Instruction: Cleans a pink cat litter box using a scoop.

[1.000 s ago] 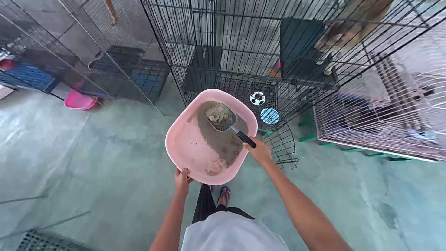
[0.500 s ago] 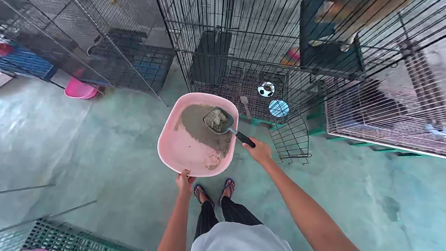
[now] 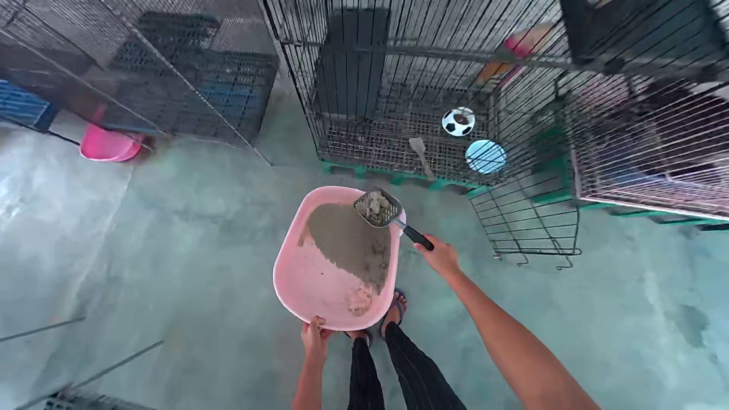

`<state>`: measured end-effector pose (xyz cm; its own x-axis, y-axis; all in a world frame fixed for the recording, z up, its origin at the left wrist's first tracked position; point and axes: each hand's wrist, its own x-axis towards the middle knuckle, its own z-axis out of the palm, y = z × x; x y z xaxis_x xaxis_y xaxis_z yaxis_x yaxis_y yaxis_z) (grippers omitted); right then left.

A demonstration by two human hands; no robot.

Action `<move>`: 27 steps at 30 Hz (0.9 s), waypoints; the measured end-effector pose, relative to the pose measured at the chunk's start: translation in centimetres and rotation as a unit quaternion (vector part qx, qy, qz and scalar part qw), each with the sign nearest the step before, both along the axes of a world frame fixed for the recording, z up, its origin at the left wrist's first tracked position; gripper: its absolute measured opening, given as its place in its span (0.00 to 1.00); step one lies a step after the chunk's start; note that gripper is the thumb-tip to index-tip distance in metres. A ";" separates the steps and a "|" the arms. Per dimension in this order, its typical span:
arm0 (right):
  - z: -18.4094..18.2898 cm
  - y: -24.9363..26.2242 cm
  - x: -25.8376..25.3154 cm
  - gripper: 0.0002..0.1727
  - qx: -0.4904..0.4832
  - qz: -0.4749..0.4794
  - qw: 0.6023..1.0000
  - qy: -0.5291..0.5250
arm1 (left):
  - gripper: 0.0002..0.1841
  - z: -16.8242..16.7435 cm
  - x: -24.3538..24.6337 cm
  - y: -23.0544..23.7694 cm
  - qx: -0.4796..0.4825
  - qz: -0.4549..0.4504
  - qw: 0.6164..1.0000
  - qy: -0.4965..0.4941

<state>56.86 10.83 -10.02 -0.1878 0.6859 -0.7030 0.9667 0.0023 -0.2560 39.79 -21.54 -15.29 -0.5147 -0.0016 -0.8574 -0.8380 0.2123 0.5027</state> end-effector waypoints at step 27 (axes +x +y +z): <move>11.4 2.8 5.1 0.29 0.105 -0.103 0.988 -0.041 | 0.12 6.4 4.3 -4.5 0.098 0.059 0.980 -0.161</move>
